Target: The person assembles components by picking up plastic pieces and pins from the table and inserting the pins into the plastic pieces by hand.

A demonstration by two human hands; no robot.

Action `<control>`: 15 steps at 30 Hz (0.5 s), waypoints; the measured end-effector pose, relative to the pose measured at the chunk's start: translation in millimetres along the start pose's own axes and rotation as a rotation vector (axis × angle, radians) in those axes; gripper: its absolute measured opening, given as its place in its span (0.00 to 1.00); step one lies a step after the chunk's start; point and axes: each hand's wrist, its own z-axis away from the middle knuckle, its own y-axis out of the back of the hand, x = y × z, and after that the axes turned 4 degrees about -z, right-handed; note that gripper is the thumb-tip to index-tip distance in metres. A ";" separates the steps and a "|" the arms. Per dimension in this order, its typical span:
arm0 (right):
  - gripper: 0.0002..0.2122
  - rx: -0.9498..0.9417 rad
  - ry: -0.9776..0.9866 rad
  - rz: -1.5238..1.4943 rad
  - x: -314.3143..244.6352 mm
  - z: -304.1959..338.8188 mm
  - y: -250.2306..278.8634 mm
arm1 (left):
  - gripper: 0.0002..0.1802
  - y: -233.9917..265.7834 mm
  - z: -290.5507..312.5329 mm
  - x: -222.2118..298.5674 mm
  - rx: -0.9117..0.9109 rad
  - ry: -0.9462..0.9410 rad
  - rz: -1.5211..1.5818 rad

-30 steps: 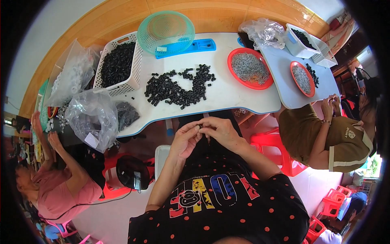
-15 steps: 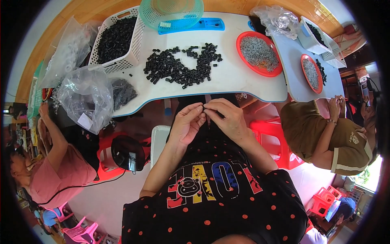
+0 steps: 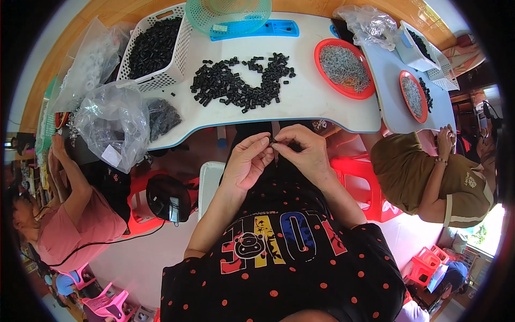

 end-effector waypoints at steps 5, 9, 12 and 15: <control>0.09 -0.004 0.188 0.150 -0.8 2.2 -1.5 | 0.13 -0.3 -0.5 -2.5 0.029 -0.051 -0.094; 0.10 -0.058 0.216 0.206 3.3 8.2 -0.3 | 0.13 -0.9 1.3 -4.6 0.063 -0.069 -0.160; 0.11 -0.052 0.151 0.138 2.1 5.8 2.0 | 0.13 -1.3 2.1 -2.3 0.038 -0.033 -0.095; 0.13 -0.081 -0.039 0.012 4.0 4.2 7.3 | 0.13 -3.2 2.6 1.9 0.001 -0.003 -0.124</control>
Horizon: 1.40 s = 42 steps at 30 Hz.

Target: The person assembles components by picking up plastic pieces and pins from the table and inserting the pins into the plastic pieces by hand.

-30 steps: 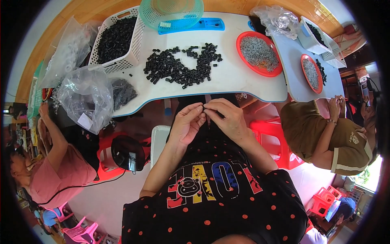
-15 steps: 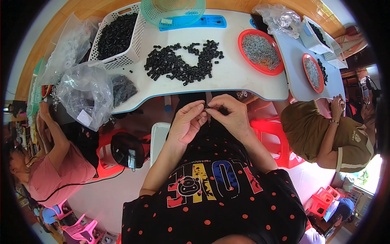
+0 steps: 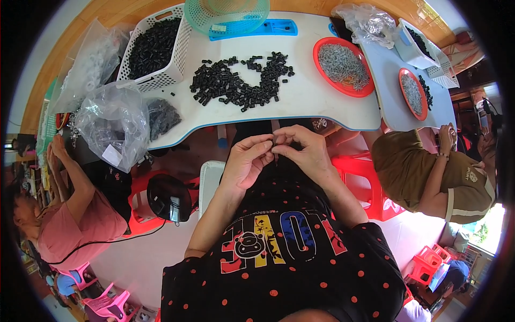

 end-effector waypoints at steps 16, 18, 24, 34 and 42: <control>0.18 -0.247 0.062 0.085 24.8 5.6 4.5 | 0.27 22.4 -4.6 -5.0 -0.098 0.097 -0.106; 0.16 -0.256 0.071 0.078 30.3 4.3 3.9 | 0.26 29.1 -9.2 -3.7 -0.118 0.137 -0.134; 0.17 -0.288 0.050 0.034 51.0 -2.0 -2.2 | 0.25 42.2 -20.3 3.8 -0.043 0.235 -0.133; 0.15 0.124 0.028 0.314 140.1 -86.1 44.0 | 0.13 44.2 -72.7 185.8 0.187 -0.296 -0.403; 0.13 0.217 0.171 0.593 216.7 -148.7 29.5 | 0.49 53.8 -137.7 368.3 0.507 -0.859 -0.887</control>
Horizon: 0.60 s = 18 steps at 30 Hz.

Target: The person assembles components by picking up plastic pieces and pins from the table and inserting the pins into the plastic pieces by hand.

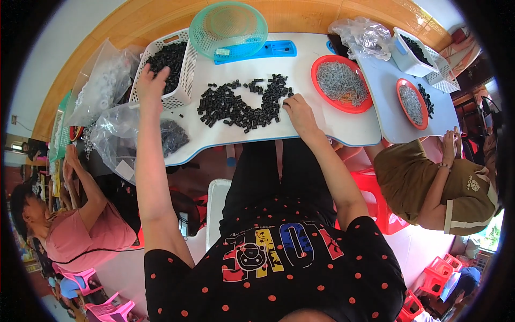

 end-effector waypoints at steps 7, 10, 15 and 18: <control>0.15 0.035 -0.098 -0.430 -70.9 43.8 70.7 | 0.14 -127.4 218.2 -13.6 -0.605 0.222 -0.025; 0.18 0.053 -0.142 -0.483 -116.8 58.2 107.6 | 0.13 -168.9 273.1 -14.9 -0.719 0.303 0.130; 0.34 -0.076 -0.044 -0.475 -136.4 78.5 141.6 | 0.11 -189.8 299.8 -16.6 -0.822 0.506 0.267; 0.31 -0.121 -0.073 -0.503 -130.9 81.2 154.7 | 0.09 -181.3 313.8 -34.7 -0.849 0.671 0.346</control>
